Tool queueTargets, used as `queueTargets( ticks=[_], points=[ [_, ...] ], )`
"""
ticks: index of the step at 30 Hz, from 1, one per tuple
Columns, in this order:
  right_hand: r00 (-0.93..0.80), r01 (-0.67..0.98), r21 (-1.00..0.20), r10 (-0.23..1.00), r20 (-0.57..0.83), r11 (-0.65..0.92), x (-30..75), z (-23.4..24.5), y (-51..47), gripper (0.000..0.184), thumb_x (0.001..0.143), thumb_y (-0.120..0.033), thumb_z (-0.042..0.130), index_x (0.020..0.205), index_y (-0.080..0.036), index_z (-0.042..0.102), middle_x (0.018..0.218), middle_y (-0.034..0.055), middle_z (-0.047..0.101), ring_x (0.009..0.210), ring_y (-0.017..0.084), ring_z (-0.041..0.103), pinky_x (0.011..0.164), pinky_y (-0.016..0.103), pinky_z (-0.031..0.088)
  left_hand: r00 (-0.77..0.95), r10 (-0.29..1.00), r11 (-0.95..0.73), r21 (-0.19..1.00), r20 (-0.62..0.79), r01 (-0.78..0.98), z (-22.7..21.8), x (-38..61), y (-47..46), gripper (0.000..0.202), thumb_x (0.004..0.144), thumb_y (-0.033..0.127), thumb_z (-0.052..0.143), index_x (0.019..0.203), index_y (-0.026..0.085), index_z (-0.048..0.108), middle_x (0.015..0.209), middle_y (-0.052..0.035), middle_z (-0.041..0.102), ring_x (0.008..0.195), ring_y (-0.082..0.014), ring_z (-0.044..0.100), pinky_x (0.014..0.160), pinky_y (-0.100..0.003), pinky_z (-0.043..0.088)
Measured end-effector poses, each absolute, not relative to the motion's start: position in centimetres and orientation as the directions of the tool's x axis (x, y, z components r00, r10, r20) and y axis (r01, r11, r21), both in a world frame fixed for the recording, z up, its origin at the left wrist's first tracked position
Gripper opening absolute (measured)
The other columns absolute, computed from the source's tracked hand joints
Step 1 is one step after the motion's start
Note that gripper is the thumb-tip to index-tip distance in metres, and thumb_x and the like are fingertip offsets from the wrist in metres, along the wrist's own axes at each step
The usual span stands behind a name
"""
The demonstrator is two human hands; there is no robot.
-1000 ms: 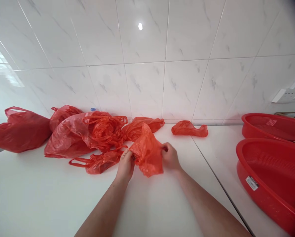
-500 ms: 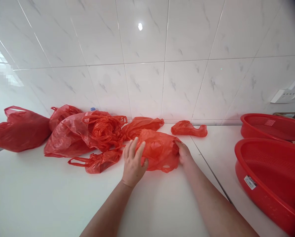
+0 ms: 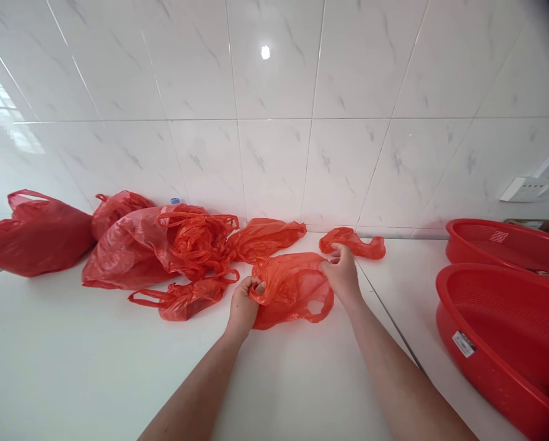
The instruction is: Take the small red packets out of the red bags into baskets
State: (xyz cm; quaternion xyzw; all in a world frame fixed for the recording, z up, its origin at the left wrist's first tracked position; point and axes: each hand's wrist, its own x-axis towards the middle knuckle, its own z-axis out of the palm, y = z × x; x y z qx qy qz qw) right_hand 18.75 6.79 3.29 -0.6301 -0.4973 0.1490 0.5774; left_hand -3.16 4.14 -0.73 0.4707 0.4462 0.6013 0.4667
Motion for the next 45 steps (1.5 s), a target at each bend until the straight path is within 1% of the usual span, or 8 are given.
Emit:
queueTargets(
  ticks=[5,11,14,17,26,32,38,45],
  points=[
    [0.134,0.726,-0.514,0.638,0.758,0.457,15.8,5.4,3.1,0.017,0.085,-0.026,0.045,0.096,-0.02,0.056,0.092,0.0066,0.058,0.084,0.018,0.054,0.075,0.032,0.044,-0.103,0.994,-0.056,0.947,0.024,-0.316,-0.7,-2.9,4.0,0.019,0.065,0.027,0.07,0.069,0.019,0.053,0.054,0.0054,0.052,0.044,-0.0079,0.042,0.044,-0.019,0.031],
    [-0.334,0.84,-0.229,0.801,0.497,0.492,14.8,1.9,3.0,0.022,0.086,-0.036,0.049,0.085,-0.022,0.065,0.107,0.0093,0.06,0.109,0.028,0.047,0.093,0.046,0.035,0.161,0.987,0.072,0.823,0.024,-0.564,-0.8,-3.6,4.1,0.019,0.071,0.03,0.069,0.081,0.017,0.058,0.072,0.0001,0.061,0.061,-0.0102,0.055,0.058,-0.021,0.044],
    [-0.336,0.875,-0.261,0.899,0.281,0.408,16.8,0.5,3.3,0.02,0.08,-0.031,0.055,0.064,-0.021,0.061,0.086,0.0047,0.062,0.094,0.024,0.053,0.088,0.045,0.036,0.165,0.986,0.139,0.736,-0.038,-0.662,-1.1,-4.5,4.8,0.015,0.069,0.025,0.069,0.074,0.017,0.057,0.067,0.0018,0.058,0.057,-0.0086,0.054,0.055,-0.02,0.044],
    [-0.359,0.842,-0.378,0.923,0.141,0.385,18.9,0.2,3.0,0.004,0.069,-0.02,0.058,0.072,-0.023,0.059,0.088,-0.0001,0.061,0.084,0.019,0.055,0.082,0.038,0.04,0.221,0.974,0.192,0.71,-0.052,-0.678,-0.9,-5.6,4.9,0.013,0.066,0.02,0.068,0.069,0.017,0.056,0.068,0.0008,0.059,0.059,-0.0099,0.056,0.057,-0.021,0.047],
    [-0.36,0.814,-0.494,0.933,-0.014,0.307,20.8,0.9,2.1,0.022,0.065,-0.021,0.061,0.086,-0.026,0.061,0.102,0.0026,0.061,0.1,0.023,0.054,0.082,0.036,0.043,0.54,0.841,0.314,0.828,-0.016,-0.465,0.3,-7.2,3.8,0.029,0.068,0.036,0.071,0.088,0.016,0.064,0.082,-0.0099,0.067,0.08,-0.0241,0.065,0.071,-0.035,0.052],
    [-0.338,0.816,-0.46,0.934,0.111,0.35,20.7,-1.1,1.5,0.032,0.067,-0.005,0.046,0.092,-0.023,0.057,0.111,0.003,0.061,0.103,0.021,0.055,0.079,0.035,0.047,0.248,0.963,0.253,0.67,-0.105,-0.697,-0.2,-6.0,4.9,0.021,0.081,0.035,0.06,0.085,0.015,0.064,0.08,-0.0051,0.068,0.071,-0.0145,0.066,0.067,-0.025,0.054],
    [-0.41,0.806,-0.202,0.772,0.486,0.556,20.0,1.6,-3.3,0.028,0.081,-0.01,0.043,0.098,-0.023,0.061,0.13,0.0063,0.051,0.124,0.023,0.042,0.1,0.044,0.039,0.248,0.967,0.23,0.633,-0.062,-0.739,-0.1,-5.9,4.8,0.018,0.084,0.027,0.059,0.098,0.018,0.062,0.09,-0.0031,0.069,0.076,-0.0125,0.067,0.069,-0.024,0.055],
    [0.063,0.991,-0.125,0.673,0.737,0.044,27.7,6.5,-9.7,0.035,0.083,-0.036,0.047,0.113,-0.021,0.057,0.13,0.0125,0.048,0.121,0.03,0.044,0.098,0.048,0.04,0.248,0.967,0.223,0.657,-0.056,-0.72,-0.7,-5.6,4.9,0.021,0.084,0.025,0.058,0.102,0.017,0.063,0.09,-0.0043,0.07,0.077,-0.0141,0.067,0.072,-0.025,0.056]
  ],
)
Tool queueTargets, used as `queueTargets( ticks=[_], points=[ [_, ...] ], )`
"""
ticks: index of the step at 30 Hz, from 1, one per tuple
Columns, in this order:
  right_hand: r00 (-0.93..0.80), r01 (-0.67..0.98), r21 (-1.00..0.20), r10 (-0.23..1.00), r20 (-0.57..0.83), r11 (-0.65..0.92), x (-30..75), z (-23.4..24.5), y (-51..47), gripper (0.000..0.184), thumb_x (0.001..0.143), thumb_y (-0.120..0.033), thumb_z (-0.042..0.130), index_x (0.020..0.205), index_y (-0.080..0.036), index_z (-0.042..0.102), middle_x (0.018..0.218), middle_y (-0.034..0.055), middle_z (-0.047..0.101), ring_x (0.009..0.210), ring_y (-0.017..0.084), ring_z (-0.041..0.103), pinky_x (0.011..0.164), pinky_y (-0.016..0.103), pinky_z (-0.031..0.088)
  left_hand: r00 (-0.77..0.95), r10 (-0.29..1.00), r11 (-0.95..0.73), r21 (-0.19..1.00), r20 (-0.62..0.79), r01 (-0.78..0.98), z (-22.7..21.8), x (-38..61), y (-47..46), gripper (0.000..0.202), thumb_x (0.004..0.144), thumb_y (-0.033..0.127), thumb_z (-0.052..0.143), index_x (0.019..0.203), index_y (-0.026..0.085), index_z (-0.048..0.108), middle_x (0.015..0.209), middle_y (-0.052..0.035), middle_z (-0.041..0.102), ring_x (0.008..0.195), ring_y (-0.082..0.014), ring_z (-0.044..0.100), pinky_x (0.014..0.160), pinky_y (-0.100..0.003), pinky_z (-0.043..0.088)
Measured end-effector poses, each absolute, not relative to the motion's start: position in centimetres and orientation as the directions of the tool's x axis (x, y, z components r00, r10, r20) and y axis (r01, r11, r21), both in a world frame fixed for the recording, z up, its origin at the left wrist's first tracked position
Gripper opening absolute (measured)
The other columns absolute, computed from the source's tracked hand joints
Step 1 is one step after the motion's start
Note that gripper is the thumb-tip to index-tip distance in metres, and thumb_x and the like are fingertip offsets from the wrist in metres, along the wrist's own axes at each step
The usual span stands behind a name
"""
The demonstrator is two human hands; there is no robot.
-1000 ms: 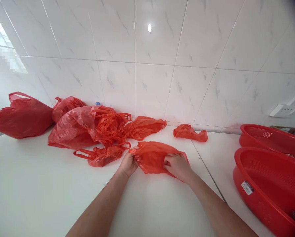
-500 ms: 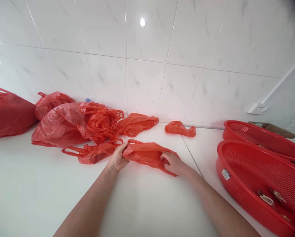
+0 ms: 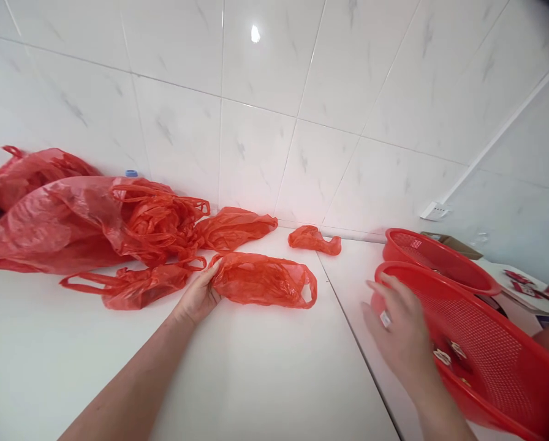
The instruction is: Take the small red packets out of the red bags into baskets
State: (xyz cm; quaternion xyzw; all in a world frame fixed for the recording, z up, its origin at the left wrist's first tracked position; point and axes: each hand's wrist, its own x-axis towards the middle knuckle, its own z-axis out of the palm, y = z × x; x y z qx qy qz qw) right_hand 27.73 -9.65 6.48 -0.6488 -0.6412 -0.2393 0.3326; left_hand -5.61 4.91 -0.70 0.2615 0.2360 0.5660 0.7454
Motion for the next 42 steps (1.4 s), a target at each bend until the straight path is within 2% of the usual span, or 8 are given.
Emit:
queueTargets(
  ticks=[3,6,8,15,23,29,36,42],
  points=[
    [0.263,0.961,-0.086,0.78,0.568,-0.261,32.4,6.1,-12.3,0.047,0.082,-0.045,0.046,0.122,-0.02,0.051,0.119,0.015,0.058,0.108,0.033,0.056,0.081,0.047,0.049,0.247,0.967,0.219,0.671,-0.054,-0.708,-0.8,-5.4,4.9,0.021,0.084,0.023,0.057,0.103,0.017,0.063,0.091,-0.0052,0.07,0.077,-0.0147,0.068,0.071,-0.025,0.057],
    [0.391,0.913,-0.012,0.866,0.313,-0.408,34.7,4.1,-14.8,0.04,0.082,-0.047,0.044,0.113,-0.026,0.058,0.101,0.0142,0.068,0.085,0.031,0.065,0.062,0.041,0.051,0.245,0.967,0.228,0.68,-0.073,-0.697,-0.7,-5.2,4.9,0.02,0.085,0.022,0.055,0.102,0.018,0.064,0.093,-0.0054,0.069,0.076,-0.0144,0.067,0.069,-0.024,0.057],
    [0.385,0.915,0.02,0.89,0.243,-0.402,34.6,2.6,-16.2,0.041,0.085,-0.042,0.038,0.117,-0.024,0.057,0.098,0.0142,0.069,0.08,0.03,0.067,0.06,0.04,0.052,0.239,0.968,0.229,0.689,-0.083,-0.688,-0.8,-5.2,4.9,0.02,0.085,0.021,0.054,0.102,0.018,0.064,0.093,-0.0051,0.069,0.076,-0.014,0.067,0.068,-0.023,0.057],
    [0.208,0.973,0.045,0.939,0.275,-0.228,31.1,0.3,-18.2,0.046,0.085,-0.027,0.035,0.129,-0.022,0.049,0.112,0.0099,0.067,0.086,0.027,0.068,0.063,0.036,0.054,0.221,0.971,0.213,0.743,-0.09,-0.634,-1.0,-5.1,5.1,0.022,0.089,0.02,0.045,0.101,0.02,0.063,0.094,-0.0024,0.07,0.077,-0.0129,0.066,0.068,-0.024,0.058],
    [0.265,0.963,-0.004,0.95,0.162,-0.268,30.4,2.4,-18.5,0.048,0.084,-0.022,0.039,0.132,-0.023,0.047,0.115,0.0091,0.065,0.095,0.027,0.065,0.069,0.035,0.053,0.225,0.971,0.198,0.776,-0.074,-0.599,-0.6,-5.0,5.0,0.03,0.094,0.014,0.034,0.104,0.019,0.062,0.093,0.005,0.07,0.078,-0.0074,0.064,0.07,-0.018,0.056],
    [0.317,0.948,-0.033,0.947,0.058,-0.315,29.9,3.7,-18.3,0.047,0.089,-0.027,0.034,0.134,-0.018,0.045,0.126,0.0108,0.058,0.107,0.027,0.059,0.081,0.038,0.05,0.255,0.967,0.174,0.766,-0.013,-0.618,-1.2,-5.3,5.3,0.023,0.084,0.018,0.055,0.107,0.018,0.061,0.095,0.0003,0.07,0.076,-0.0104,0.066,0.068,-0.02,0.058],
    [0.343,0.939,-0.019,0.939,-0.014,-0.343,31.8,5.6,-17.1,0.049,0.091,-0.033,0.027,0.134,-0.019,0.044,0.116,0.0119,0.063,0.1,0.029,0.062,0.078,0.04,0.049,0.288,0.957,0.203,0.765,-0.024,-0.611,-1.5,-5.5,5.4,0.019,0.086,0.019,0.053,0.103,0.017,0.062,0.092,-0.0016,0.071,0.075,-0.0106,0.066,0.072,-0.021,0.057],
    [0.353,0.93,-0.074,0.93,-0.101,-0.361,33.9,6.8,-17.0,0.057,0.089,-0.045,0.026,0.138,-0.018,0.039,0.127,0.0117,0.056,0.113,0.031,0.055,0.087,0.044,0.046,0.304,0.953,0.212,0.747,-0.014,-0.63,-1.2,-5.2,5.0,0.018,0.084,0.021,0.057,0.101,0.018,0.062,0.092,-0.003,0.07,0.079,-0.013,0.067,0.077,-0.025,0.056]
  ],
)
